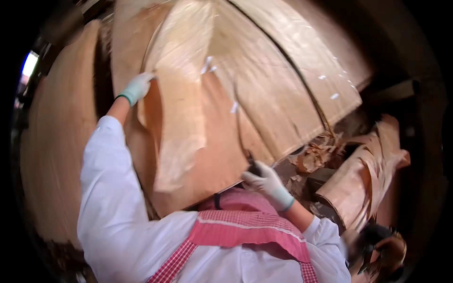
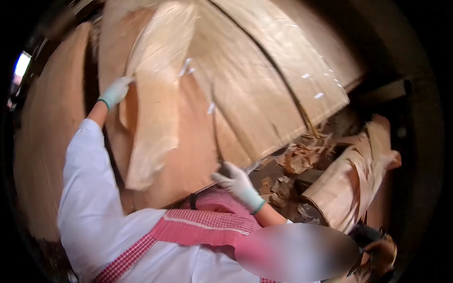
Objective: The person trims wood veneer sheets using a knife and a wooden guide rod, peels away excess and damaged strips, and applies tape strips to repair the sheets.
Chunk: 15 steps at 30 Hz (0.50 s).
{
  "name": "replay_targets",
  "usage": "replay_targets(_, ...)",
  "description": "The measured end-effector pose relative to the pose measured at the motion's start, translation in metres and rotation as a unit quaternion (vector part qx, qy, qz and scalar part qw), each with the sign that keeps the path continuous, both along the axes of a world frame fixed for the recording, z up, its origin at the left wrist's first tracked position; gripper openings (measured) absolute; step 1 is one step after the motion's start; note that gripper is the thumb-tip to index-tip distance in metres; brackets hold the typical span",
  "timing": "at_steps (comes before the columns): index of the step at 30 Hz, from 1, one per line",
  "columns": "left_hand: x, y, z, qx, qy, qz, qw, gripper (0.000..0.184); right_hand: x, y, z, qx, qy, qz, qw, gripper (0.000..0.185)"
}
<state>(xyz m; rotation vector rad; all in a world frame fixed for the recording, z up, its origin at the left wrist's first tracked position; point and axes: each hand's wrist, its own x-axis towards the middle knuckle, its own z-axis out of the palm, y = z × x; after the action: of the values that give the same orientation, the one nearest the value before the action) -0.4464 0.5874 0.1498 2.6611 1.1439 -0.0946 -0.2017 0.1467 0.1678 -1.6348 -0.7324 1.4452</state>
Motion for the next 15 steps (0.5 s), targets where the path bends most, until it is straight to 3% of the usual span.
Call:
replay_targets(1, -0.022, 0.019, -0.037, -0.019, -0.147, -0.005, 0.989, 0.035, 0.001, -0.003, 0.01, -0.045, 0.017, -0.031, 0.998, 0.02)
replay_targets(2, -0.017, -0.019, -0.004, -0.174, -0.208, 0.117, 0.955, 0.035, 0.002, -0.003, 0.02, -0.089, 0.03, -0.058, 0.994, 0.02)
replay_targets(3, -0.027, -0.031, -0.008, -0.248, -0.315, 0.151, 0.904, 0.035, 0.004, -0.004, 0.015, -0.095, 0.034, -0.08, 0.992, 0.023)
replay_targets(4, -0.04, -0.045, -0.012, -0.215, -0.344, 0.146, 0.902, 0.035, 0.006, -0.01, 0.011, -0.102, 0.035, -0.104, 0.989, 0.026)
replay_targets(6, -0.076, -0.068, -0.034, -0.199, -0.365, 0.138, 0.899, 0.03, 0.014, -0.016, 0.0, -0.112, 0.01, -0.098, 0.989, 0.031)
replay_targets(9, -0.121, -0.123, -0.056, -0.221, -0.343, 0.243, 0.88, 0.021, 0.013, -0.012, -0.007, -0.084, 0.004, -0.061, 0.995, 0.038)
replay_targets(12, -0.141, -0.188, -0.068, -0.254, -0.259, 0.306, 0.88, 0.023, 0.007, 0.004, -0.017, -0.084, 0.021, -0.033, 0.996, 0.039)
replay_targets(15, -0.145, -0.242, -0.083, -0.303, -0.256, 0.357, 0.845, 0.027, -0.01, 0.025, -0.009, -0.126, 0.042, -0.008, 0.991, 0.039)
